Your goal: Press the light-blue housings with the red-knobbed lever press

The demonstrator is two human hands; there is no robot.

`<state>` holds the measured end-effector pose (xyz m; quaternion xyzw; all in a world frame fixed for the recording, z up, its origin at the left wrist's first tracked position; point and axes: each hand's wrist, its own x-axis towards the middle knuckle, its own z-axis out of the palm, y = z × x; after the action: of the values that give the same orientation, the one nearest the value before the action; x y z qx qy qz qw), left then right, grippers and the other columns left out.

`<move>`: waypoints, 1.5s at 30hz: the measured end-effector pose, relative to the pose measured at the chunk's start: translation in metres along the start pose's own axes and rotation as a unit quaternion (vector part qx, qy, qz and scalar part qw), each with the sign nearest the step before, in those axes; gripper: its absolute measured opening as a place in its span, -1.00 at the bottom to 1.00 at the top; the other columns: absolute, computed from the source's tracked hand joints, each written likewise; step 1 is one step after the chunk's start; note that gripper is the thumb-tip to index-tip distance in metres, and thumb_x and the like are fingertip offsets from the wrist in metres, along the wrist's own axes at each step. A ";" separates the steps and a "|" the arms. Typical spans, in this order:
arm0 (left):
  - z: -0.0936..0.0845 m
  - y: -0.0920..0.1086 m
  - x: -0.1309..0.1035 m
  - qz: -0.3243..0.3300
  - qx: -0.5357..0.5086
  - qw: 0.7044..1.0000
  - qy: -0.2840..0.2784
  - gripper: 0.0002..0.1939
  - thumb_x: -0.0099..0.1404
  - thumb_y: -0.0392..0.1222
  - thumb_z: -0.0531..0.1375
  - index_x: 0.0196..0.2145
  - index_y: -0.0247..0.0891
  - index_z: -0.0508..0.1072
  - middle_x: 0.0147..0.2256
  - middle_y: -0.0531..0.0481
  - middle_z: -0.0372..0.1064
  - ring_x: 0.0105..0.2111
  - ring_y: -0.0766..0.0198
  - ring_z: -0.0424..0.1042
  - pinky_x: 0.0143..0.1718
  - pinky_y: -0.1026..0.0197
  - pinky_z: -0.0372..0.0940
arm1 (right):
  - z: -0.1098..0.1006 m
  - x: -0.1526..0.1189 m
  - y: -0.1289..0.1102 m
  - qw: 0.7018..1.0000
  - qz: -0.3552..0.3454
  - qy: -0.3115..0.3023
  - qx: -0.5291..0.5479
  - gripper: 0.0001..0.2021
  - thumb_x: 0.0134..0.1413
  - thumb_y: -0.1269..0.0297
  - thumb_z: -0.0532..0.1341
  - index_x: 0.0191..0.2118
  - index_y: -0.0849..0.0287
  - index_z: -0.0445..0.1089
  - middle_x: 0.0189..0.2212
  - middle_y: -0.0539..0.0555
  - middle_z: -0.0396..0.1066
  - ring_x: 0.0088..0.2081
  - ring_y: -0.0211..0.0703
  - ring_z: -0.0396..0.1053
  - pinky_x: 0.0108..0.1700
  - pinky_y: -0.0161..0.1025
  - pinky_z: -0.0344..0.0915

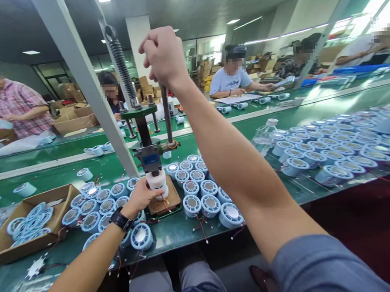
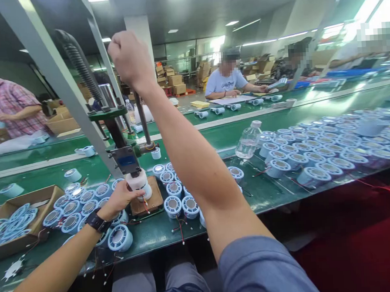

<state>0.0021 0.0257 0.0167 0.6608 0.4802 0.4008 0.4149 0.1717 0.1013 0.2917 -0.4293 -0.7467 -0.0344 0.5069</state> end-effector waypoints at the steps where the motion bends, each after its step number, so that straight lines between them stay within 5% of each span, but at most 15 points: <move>1: 0.000 -0.001 -0.001 -0.004 -0.008 1.000 -0.008 -0.47 -0.10 0.01 0.42 -0.21 -0.35 0.48 -0.22 -0.13 0.55 -0.20 0.06 0.50 -0.05 0.00 0.37 | 0.003 0.000 0.001 1.000 0.000 0.012 0.010 -0.69 0.28 0.42 -0.14 -0.16 0.27 0.34 -0.41 -0.07 0.33 -0.39 -0.43 0.19 -0.40 -0.44 0.17; 5: 0.001 -0.008 -0.005 -0.007 -0.036 0.999 -0.032 -0.46 -0.07 -0.07 0.42 -0.15 -0.36 0.45 -0.17 -0.14 0.53 -0.16 0.05 0.49 0.00 -0.02 0.34 | 0.008 0.007 0.003 0.997 0.027 0.039 0.059 -0.72 0.25 0.43 -0.09 -0.23 0.28 0.38 -0.51 -0.10 0.29 -0.52 -0.47 0.14 -0.52 -0.46 0.11; 9: 0.002 -0.012 -0.007 0.015 -0.043 0.999 -0.029 -0.27 -0.13 -0.24 0.42 0.04 -0.36 0.34 -0.04 -0.17 0.46 -0.03 0.03 0.43 0.09 -0.04 0.27 | -0.024 -0.010 -0.013 0.995 0.036 0.040 0.085 -0.71 0.28 0.47 -0.05 -0.21 0.35 0.42 -0.47 -0.06 0.35 -0.55 -0.49 0.19 -0.50 -0.46 0.17; 13: 0.002 -0.014 -0.007 0.036 -0.028 0.999 -0.016 -0.20 -0.12 -0.34 0.39 0.12 -0.33 0.27 0.03 -0.15 0.41 0.07 0.03 0.36 0.17 -0.02 0.19 | -0.051 -0.140 -0.034 0.986 -0.108 0.061 0.110 -0.68 0.32 0.34 -0.01 -0.10 0.17 0.50 -0.32 0.05 0.45 -0.33 -0.23 0.42 -0.26 -0.19 0.42; 15: 0.002 -0.016 -0.008 0.043 -0.021 0.999 -0.012 -0.22 -0.11 -0.36 0.38 0.10 -0.33 0.28 0.03 -0.15 0.40 0.07 0.02 0.35 0.17 0.00 0.19 | -0.041 -0.235 -0.030 0.988 -0.097 0.093 0.070 -0.62 0.22 0.30 0.09 0.06 -0.28 0.42 -0.21 0.01 0.47 -0.17 -0.01 0.47 -0.14 0.05 0.45; 17: 0.003 -0.020 -0.007 0.048 -0.018 0.999 -0.006 -0.25 -0.12 -0.38 0.38 0.07 -0.32 0.30 0.01 -0.14 0.41 0.06 0.02 0.36 0.16 0.00 0.19 | -0.023 -0.315 -0.018 0.971 -0.132 0.187 0.071 -0.47 0.18 0.29 0.02 0.18 -0.47 0.26 -0.42 0.05 0.40 -0.37 0.09 0.46 -0.34 0.19 0.43; 19: 0.003 -0.023 -0.007 0.049 -0.021 0.999 -0.003 -0.25 -0.14 -0.39 0.40 0.06 -0.31 0.32 0.00 -0.13 0.41 0.05 0.02 0.36 0.16 0.00 0.18 | -0.015 -0.351 -0.008 0.985 -0.088 0.137 0.060 -0.37 0.11 0.43 0.07 0.17 -0.51 0.25 -0.40 0.07 0.37 -0.28 0.10 0.47 -0.22 0.25 0.44; 22: 0.005 -0.022 -0.006 0.039 -0.041 0.998 0.003 -0.21 -0.18 -0.42 0.41 0.06 -0.30 0.31 0.02 -0.12 0.41 0.07 0.02 0.34 0.19 0.01 0.15 | -0.031 -0.308 -0.009 0.986 -0.133 0.073 0.064 -0.46 0.05 0.49 0.15 0.06 -0.31 0.39 -0.19 0.05 0.40 -0.12 -0.01 0.43 -0.05 0.10 0.41; 26: 0.007 -0.010 -0.003 0.018 -0.067 0.997 0.024 -0.23 -0.19 -0.43 0.40 0.04 -0.31 0.31 -0.02 -0.12 0.44 0.02 0.05 0.39 0.14 0.03 0.20 | -0.054 -0.154 -0.013 0.964 -0.207 0.139 0.091 -0.83 0.17 0.40 0.08 -0.24 0.06 0.40 -0.32 0.05 0.38 -0.21 -0.19 0.36 -0.12 -0.16 0.34; 29: 0.008 -0.002 -0.003 0.021 -0.068 0.997 0.023 -0.26 -0.14 -0.41 0.38 0.04 -0.31 0.29 -0.02 -0.14 0.44 -0.01 0.07 0.42 0.08 0.06 0.27 | -0.037 -0.061 -0.005 0.983 -0.130 0.095 0.086 -0.83 0.20 0.38 0.02 -0.34 0.16 0.33 -0.39 0.06 0.34 -0.26 -0.23 0.34 -0.11 -0.23 0.30; 33: 0.007 0.005 -0.025 0.020 -0.010 0.999 0.034 -0.22 -0.10 -0.38 0.39 0.11 -0.29 0.28 0.01 -0.14 0.44 0.01 0.04 0.41 0.10 0.00 0.25 | -0.002 -0.010 0.012 0.995 -0.068 0.046 0.055 -0.83 0.19 0.40 0.01 -0.37 0.15 0.30 -0.38 0.07 0.36 -0.22 -0.16 0.35 -0.05 -0.23 0.28; 36: 0.009 0.013 -0.061 0.018 0.126 0.991 0.050 -0.19 -0.04 -0.35 0.37 0.18 -0.25 0.25 0.05 -0.15 0.40 0.02 -0.02 0.39 0.12 -0.07 0.23 | 0.000 -0.007 0.022 0.996 -0.078 0.032 0.018 -0.81 0.20 0.39 0.00 -0.26 0.14 0.36 -0.24 0.12 0.41 -0.12 -0.09 0.35 0.06 -0.14 0.25; 39: 0.023 0.021 -0.096 0.028 0.255 0.966 -0.007 -0.35 0.03 -0.36 0.30 0.12 -0.22 0.33 0.01 -0.15 0.42 -0.01 -0.05 0.39 0.07 -0.05 0.29 | -0.013 -0.037 0.020 0.994 -0.106 0.038 -0.001 -0.67 0.15 0.38 0.07 0.03 0.11 0.34 0.02 0.16 0.33 0.08 -0.02 0.27 0.21 0.01 0.17; 42: 0.048 0.018 -0.116 0.051 0.353 0.933 -0.050 -0.39 0.08 -0.33 0.29 0.12 -0.24 0.35 0.03 -0.22 0.38 0.03 -0.09 0.38 0.07 -0.07 0.32 | -0.020 -0.120 0.004 0.992 -0.107 0.055 0.024 -0.48 0.16 0.33 0.11 0.25 0.01 0.16 0.22 0.15 0.14 0.27 0.08 0.10 0.27 0.14 0.14; 45: 0.067 0.006 -0.126 0.079 0.430 0.899 -0.028 -0.32 0.11 -0.30 0.29 0.20 -0.32 0.27 0.12 -0.33 0.29 0.15 -0.20 0.28 0.21 -0.23 0.18 | -0.005 -0.238 -0.004 0.995 -0.079 -0.020 0.058 -0.45 0.22 0.33 0.07 0.30 -0.16 0.06 0.22 0.10 0.16 0.29 0.07 0.12 0.23 0.18 0.26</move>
<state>0.0387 -0.1081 -0.0167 0.8216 0.5403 0.1678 0.0704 0.2004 -0.0481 0.1088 -0.3398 -0.7890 -0.0226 0.5114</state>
